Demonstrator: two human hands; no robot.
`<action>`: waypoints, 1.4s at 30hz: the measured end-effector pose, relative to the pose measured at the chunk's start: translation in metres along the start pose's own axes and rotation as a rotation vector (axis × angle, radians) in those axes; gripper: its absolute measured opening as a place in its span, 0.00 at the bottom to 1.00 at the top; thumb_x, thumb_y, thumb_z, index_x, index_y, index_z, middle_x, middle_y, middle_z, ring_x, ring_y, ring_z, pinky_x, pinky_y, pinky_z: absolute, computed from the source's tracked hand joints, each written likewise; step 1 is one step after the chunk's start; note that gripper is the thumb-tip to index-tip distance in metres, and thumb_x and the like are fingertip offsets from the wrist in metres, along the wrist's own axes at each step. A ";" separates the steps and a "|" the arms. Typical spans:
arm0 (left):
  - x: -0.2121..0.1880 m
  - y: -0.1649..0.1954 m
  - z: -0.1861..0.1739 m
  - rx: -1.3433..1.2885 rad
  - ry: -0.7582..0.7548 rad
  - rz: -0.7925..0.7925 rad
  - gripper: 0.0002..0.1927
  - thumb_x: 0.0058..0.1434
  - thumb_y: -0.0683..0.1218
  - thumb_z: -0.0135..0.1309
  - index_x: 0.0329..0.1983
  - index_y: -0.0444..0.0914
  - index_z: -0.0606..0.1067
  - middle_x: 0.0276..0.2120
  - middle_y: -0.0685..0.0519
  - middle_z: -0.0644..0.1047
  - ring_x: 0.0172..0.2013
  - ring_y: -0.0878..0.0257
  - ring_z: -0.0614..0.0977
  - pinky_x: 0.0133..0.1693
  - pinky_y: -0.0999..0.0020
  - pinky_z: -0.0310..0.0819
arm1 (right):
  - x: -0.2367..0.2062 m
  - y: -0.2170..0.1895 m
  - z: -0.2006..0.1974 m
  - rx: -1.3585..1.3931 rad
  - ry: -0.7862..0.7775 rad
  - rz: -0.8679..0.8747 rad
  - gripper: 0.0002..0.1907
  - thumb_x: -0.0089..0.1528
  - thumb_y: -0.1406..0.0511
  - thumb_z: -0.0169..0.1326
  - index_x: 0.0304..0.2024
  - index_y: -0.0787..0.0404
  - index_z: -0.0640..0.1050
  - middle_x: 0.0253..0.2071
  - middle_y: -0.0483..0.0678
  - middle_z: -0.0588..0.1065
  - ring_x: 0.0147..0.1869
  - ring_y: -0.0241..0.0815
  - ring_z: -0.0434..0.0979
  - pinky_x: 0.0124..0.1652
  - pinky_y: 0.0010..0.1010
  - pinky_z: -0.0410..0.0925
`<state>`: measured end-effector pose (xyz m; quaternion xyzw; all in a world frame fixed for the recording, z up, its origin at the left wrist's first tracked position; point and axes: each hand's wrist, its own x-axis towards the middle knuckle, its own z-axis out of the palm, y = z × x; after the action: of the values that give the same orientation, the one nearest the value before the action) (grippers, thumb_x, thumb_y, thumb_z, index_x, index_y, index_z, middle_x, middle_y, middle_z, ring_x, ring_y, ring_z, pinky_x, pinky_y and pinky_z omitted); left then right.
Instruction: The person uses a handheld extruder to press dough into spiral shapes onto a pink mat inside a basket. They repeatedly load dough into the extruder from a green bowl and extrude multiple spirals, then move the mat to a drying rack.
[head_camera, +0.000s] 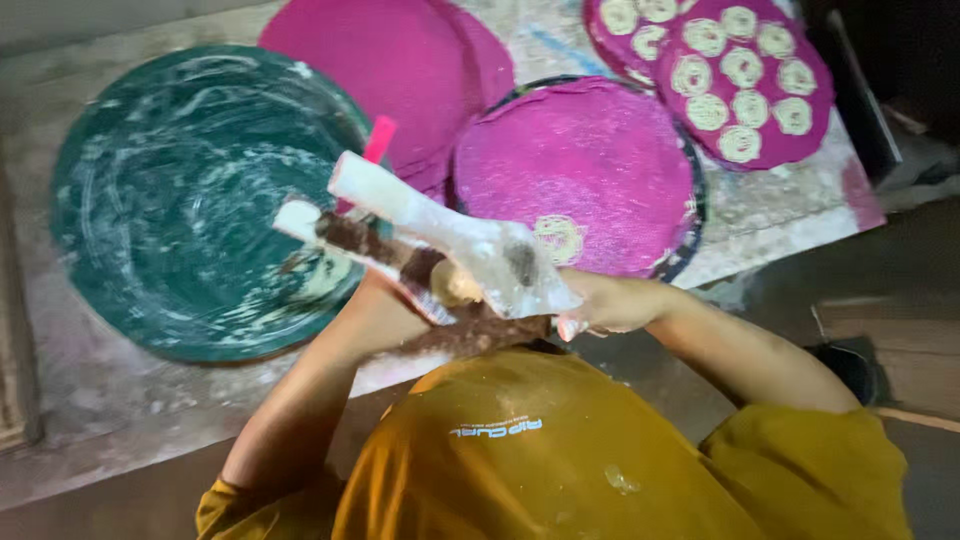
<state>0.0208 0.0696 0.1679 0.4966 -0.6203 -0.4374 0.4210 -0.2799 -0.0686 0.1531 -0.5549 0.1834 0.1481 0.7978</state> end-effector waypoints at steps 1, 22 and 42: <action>0.012 -0.010 0.007 -0.041 -0.022 -0.027 0.35 0.49 0.43 0.64 0.62 0.37 0.71 0.55 0.48 0.77 0.56 0.60 0.77 0.58 0.62 0.71 | -0.018 0.015 -0.010 -0.020 0.048 -0.125 0.43 0.63 0.54 0.62 0.74 0.67 0.63 0.55 0.51 0.72 0.51 0.39 0.67 0.47 0.32 0.63; 0.090 -0.111 0.142 -0.299 1.139 0.059 0.35 0.67 0.34 0.49 0.75 0.28 0.51 0.71 0.40 0.61 0.72 0.53 0.62 0.72 0.59 0.53 | -0.110 0.031 -0.149 0.003 0.141 -0.254 0.53 0.61 0.35 0.52 0.71 0.69 0.62 0.57 0.58 0.73 0.59 0.49 0.74 0.57 0.41 0.67; 0.195 -0.055 0.044 -1.426 0.356 0.525 0.23 0.48 0.52 0.48 0.47 0.39 0.68 0.43 0.52 0.73 0.46 0.58 0.75 0.57 0.57 0.68 | -0.079 -0.083 -0.167 -0.593 0.166 0.345 0.54 0.59 0.32 0.22 0.66 0.63 0.69 0.52 0.56 0.77 0.58 0.48 0.80 0.59 0.43 0.69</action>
<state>-0.0372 -0.1240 0.1204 0.0056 -0.2094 -0.5305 0.8214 -0.3350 -0.2562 0.2055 -0.7334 0.2878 0.2818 0.5475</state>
